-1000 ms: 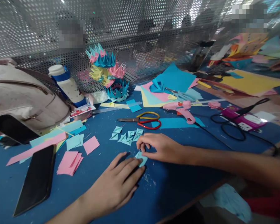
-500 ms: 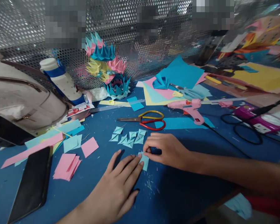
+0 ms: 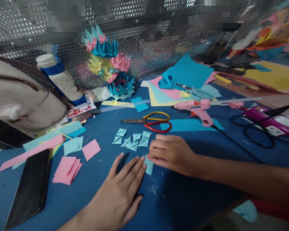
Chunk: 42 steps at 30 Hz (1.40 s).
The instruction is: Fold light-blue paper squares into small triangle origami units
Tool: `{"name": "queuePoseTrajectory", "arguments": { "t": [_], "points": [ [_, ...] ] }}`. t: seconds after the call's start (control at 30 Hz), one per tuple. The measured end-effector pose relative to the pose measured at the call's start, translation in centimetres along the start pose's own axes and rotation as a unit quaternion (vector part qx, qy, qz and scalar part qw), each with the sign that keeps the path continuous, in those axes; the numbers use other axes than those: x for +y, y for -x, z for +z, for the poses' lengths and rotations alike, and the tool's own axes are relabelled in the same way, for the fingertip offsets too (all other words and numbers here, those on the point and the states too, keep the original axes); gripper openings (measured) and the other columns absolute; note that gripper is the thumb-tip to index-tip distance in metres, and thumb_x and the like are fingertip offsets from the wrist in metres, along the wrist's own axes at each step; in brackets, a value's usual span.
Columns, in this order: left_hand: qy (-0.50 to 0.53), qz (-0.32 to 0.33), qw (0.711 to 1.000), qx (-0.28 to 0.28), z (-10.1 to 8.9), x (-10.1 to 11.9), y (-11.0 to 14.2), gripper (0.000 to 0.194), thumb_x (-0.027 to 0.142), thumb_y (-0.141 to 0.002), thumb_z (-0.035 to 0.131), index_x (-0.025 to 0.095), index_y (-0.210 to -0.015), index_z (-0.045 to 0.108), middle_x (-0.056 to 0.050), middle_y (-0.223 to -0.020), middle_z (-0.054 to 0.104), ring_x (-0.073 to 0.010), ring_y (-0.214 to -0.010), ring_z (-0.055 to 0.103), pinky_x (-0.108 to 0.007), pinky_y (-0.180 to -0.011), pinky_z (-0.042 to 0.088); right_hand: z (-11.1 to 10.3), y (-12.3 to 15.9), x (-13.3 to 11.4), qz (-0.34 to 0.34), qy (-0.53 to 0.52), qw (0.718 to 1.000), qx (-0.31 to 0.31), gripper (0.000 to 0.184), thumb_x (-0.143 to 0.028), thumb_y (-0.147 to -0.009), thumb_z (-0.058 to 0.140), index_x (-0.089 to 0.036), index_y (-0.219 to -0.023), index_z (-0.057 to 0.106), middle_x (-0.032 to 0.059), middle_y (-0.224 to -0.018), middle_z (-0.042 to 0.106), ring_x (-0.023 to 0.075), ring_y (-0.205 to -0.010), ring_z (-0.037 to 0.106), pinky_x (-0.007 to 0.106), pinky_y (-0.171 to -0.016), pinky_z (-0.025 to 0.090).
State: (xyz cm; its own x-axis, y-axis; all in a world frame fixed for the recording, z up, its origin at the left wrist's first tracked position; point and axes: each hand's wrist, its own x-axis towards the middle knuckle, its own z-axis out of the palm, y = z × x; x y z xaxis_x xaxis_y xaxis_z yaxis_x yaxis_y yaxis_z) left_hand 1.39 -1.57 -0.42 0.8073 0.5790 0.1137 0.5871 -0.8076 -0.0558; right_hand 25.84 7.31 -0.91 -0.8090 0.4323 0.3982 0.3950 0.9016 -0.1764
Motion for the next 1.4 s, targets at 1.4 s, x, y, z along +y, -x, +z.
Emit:
{"name": "queuePoseTrajectory", "arguments": {
  "t": [1.4],
  "points": [
    [0.112,-0.028,0.993,0.000,-0.2,-0.2,0.2,0.060,0.030,-0.097,0.047,0.014,-0.152,0.030,-0.011,-0.148,0.046,-0.0309,-0.138,0.040,-0.065,-0.119,0.011,-1.8,-2.5,-0.9,0.242,-0.138,0.947,-0.159,0.013,-0.030,-0.085,0.069,-0.020,-0.078,0.065,-0.0018,-0.081,0.066,0.0137,-0.077,0.059,0.023,-0.060,0.033]
  ]
}}
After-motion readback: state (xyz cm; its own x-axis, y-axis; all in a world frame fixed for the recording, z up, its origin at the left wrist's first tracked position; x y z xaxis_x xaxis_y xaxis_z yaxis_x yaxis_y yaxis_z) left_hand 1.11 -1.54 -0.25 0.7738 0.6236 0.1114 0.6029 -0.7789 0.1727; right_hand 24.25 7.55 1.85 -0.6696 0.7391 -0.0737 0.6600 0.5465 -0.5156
